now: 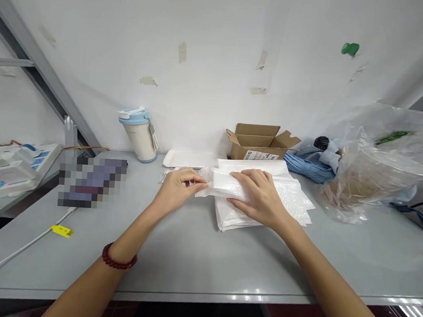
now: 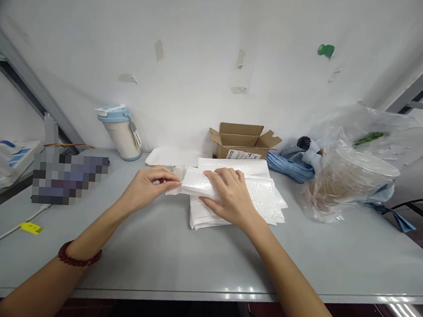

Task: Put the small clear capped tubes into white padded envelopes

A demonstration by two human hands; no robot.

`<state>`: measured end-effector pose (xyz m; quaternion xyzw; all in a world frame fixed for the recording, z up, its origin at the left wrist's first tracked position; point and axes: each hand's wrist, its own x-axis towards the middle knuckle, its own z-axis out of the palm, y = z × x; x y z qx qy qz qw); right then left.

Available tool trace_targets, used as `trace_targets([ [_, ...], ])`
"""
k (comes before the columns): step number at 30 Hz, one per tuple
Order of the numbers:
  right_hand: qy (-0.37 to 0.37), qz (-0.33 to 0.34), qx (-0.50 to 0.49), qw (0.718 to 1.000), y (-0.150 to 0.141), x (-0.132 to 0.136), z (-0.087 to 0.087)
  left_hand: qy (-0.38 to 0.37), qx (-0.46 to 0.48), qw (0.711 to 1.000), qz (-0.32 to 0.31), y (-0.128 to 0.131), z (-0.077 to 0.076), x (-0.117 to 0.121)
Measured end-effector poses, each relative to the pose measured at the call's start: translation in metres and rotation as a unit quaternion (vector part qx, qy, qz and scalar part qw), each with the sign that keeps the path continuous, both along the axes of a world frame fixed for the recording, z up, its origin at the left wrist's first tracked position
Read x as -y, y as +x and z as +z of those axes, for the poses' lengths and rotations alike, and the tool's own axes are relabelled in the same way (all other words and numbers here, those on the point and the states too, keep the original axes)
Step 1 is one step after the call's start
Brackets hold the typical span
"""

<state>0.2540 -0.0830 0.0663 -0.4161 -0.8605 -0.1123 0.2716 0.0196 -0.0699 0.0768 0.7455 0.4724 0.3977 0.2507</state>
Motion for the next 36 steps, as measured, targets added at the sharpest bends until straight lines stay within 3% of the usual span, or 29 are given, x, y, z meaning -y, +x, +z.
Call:
trace_targets([
  [4,0.002,0.010,-0.002,1.000,-0.001,0.001,0.000,0.000,0.013,0.999,-0.030,0.012,-0.003,0.008],
  [10,0.027,0.019,0.009,0.999,-0.001,0.003,0.001,-0.075,-0.038,0.983,-0.165,0.012,0.007,0.019],
  [13,0.032,0.019,0.013,0.999,0.000,0.003,0.002,-0.069,-0.012,0.987,-0.142,0.009,0.011,0.021],
  [18,0.038,0.014,0.001,0.999,0.002,0.003,0.005,-0.020,0.086,0.995,0.047,0.001,0.010,0.012],
  [20,0.041,0.012,-0.009,0.999,0.002,0.004,0.006,-0.032,0.125,0.988,0.084,-0.002,0.009,0.008],
  [23,0.051,0.013,-0.020,0.998,-0.002,0.006,0.006,-0.154,0.150,0.977,-0.012,-0.003,0.006,0.004],
  [26,0.055,0.020,-0.019,0.998,-0.004,0.008,0.005,-0.274,0.152,0.944,-0.104,0.000,0.000,0.004],
  [36,0.047,0.049,-0.003,0.998,-0.011,0.012,0.003,-0.284,0.162,0.944,-0.045,0.015,-0.012,0.008],
])
